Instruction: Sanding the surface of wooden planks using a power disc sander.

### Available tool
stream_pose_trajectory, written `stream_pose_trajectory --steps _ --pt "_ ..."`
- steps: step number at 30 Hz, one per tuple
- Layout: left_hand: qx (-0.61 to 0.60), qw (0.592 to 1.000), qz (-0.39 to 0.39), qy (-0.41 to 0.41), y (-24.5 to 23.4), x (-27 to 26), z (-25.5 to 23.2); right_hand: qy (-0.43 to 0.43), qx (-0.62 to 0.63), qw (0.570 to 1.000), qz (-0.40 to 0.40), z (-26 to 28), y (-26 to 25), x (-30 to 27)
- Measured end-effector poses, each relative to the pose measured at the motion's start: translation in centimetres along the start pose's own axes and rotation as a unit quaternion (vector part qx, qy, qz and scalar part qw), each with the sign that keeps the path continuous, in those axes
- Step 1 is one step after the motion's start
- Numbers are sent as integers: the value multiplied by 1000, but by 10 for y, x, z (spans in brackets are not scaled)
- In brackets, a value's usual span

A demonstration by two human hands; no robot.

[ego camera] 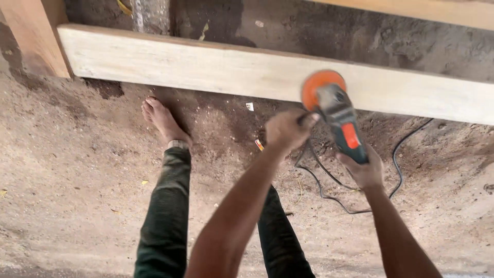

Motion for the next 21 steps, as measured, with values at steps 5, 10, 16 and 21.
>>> stream_pose_trajectory --steps 5,10,16,21 --pt "62 990 98 85 15 -16 -42 17 -60 998 9 -3 -22 -27" --pt "86 993 31 81 -77 -31 -2 -88 9 996 -4 94 39 -41" --pt "100 985 -137 43 -267 -20 123 -93 -48 991 81 288 170 -20" --pt "-35 986 -137 -90 -402 -7 204 -65 -109 980 152 432 264 11"
Point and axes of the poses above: each hand's wrist, its own x-axis towards the middle knuckle, its own y-axis out of the palm, z = x × y, the point moved 9 cm from there along x, towards the middle knuckle, and after that the axes turned 1 degree about x, right-handed, at the moved point
